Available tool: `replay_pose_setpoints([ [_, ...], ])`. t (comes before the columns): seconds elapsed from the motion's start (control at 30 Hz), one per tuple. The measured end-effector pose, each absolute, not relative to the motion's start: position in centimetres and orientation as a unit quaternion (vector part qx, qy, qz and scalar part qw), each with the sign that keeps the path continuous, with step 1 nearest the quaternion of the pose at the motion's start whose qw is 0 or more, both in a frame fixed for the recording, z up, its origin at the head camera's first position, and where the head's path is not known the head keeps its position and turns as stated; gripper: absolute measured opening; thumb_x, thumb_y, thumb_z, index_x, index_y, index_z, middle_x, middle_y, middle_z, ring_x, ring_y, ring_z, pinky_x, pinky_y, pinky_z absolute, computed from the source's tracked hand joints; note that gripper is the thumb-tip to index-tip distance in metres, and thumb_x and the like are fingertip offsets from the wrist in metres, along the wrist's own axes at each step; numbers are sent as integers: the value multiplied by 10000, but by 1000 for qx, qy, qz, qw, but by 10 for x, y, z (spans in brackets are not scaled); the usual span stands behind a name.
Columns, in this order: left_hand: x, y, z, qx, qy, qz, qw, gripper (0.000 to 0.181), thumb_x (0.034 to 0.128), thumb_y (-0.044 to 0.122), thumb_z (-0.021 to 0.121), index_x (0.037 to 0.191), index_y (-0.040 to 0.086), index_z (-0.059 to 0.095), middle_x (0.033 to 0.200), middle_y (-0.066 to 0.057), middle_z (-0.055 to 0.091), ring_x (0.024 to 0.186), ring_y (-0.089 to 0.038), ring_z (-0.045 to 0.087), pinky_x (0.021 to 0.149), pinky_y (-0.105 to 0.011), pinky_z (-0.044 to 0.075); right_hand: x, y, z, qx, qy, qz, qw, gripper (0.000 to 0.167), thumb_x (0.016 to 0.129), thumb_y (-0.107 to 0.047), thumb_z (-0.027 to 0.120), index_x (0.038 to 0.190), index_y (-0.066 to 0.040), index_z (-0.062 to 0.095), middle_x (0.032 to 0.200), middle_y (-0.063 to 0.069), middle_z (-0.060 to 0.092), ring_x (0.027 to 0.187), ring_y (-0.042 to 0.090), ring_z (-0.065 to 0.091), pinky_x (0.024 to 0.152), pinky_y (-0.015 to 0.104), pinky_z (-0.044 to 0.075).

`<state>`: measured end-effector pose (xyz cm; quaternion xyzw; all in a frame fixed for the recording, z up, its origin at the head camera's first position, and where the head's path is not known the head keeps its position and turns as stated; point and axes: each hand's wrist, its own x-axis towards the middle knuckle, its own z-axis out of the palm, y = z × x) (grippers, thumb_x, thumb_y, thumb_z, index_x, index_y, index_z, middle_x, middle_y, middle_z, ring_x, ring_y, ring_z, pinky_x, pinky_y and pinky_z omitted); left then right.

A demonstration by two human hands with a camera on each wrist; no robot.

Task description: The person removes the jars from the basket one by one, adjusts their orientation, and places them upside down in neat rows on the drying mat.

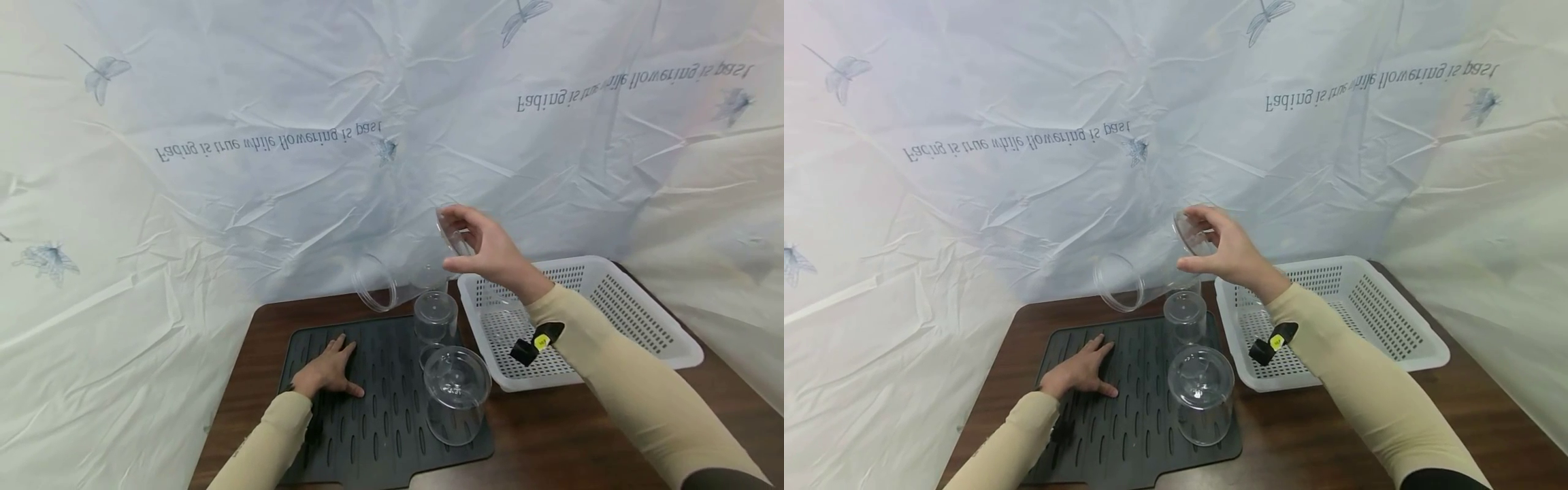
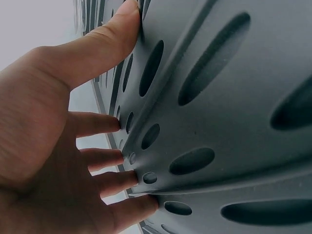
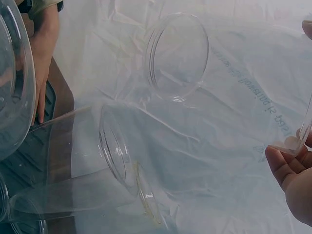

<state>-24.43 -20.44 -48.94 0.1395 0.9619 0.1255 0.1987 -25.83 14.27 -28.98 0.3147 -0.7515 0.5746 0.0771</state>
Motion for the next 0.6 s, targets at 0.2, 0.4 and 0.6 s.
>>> replay_pose_setpoints([
  [0.2,-246,-205,-490,136,961,126,206,1071,708,494,840,1548,120,290,1628,-179,100,1492,-398,119,1127,-599,277,-263,133,-287,311,-791,521,81,817,733,-91,834,1440,-32,428,1324,154,485,1142,265,495,1008,420,448],
  [0.4,-245,-205,-490,137,960,134,204,1069,705,485,846,1545,116,297,1627,-181,104,1493,-398,117,1124,-603,279,-268,125,-287,325,-802,494,84,816,732,-146,844,1437,-43,445,1299,156,502,1144,289,507,995,472,452],
  [0.6,-246,-204,-488,134,961,130,205,1063,708,487,844,1545,122,299,1630,-174,102,1495,-392,113,1125,-602,278,-272,114,-284,336,-814,467,78,840,718,-207,860,1433,-42,453,1285,156,519,1110,266,525,970,466,463],
])
